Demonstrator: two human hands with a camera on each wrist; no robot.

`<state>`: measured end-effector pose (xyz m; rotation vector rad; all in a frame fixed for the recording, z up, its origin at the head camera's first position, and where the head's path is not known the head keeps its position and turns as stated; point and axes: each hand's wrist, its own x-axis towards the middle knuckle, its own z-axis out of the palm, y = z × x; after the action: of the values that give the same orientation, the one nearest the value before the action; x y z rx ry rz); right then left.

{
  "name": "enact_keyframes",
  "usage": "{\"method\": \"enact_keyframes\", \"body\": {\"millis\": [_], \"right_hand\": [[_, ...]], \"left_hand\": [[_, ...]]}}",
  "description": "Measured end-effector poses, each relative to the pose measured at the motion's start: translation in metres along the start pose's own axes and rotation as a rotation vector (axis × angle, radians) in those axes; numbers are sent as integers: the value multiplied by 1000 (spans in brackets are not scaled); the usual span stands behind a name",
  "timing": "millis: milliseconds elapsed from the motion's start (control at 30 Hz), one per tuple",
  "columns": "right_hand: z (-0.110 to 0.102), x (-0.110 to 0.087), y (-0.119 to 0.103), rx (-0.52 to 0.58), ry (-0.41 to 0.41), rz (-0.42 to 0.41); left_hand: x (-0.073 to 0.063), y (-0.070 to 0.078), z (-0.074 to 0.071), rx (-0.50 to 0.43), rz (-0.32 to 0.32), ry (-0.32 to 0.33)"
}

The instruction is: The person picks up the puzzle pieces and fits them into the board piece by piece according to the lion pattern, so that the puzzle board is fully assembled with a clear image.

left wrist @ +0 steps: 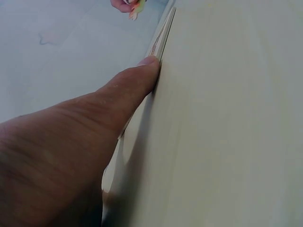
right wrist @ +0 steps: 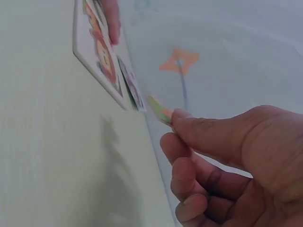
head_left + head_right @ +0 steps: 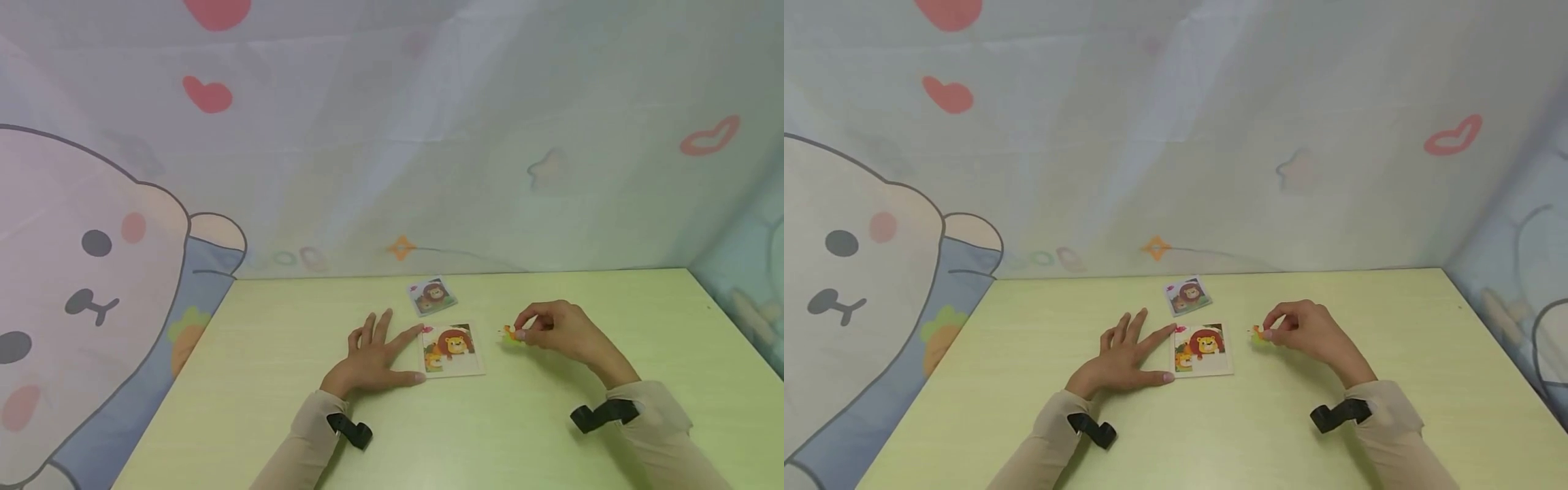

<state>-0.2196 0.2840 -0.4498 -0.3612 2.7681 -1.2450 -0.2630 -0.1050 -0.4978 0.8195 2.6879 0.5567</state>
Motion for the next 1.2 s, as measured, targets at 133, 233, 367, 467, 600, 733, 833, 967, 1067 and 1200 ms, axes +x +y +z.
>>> {"method": "enact_keyframes", "body": {"millis": [133, 233, 367, 467, 600, 733, 833, 967, 1067, 1200], "right_hand": [[16, 6, -6, 28, -1, -10], [28, 10, -10, 42, -6, -22], [41, 15, -15, 69, -15, -35], [50, 18, -18, 81, -27, -52], [63, 24, -23, 74, -36, -76], [76, 25, -27, 72, -46, -83], [83, 26, -29, 53, -56, -86], [89, 30, -32, 3, -44, -96], [91, 32, -34, -23, -37, -100], [94, 31, -36, -42, -40, -124]], "left_hand": [[0, -3, 3, -16, 1, 3], [1, -4, 6, -19, 3, 6], [-2, 0, 3, -8, -8, -14], [-3, 2, 1, -9, -15, -28], [-4, -1, 4, -14, -8, -7], [-4, -6, 9, -5, 2, 10], [-5, -4, 9, 1, -3, -1], [-6, 2, 3, 10, -8, -9], [-5, 6, 0, 12, -15, -12], [-3, 5, 1, 32, -38, -26]]}}
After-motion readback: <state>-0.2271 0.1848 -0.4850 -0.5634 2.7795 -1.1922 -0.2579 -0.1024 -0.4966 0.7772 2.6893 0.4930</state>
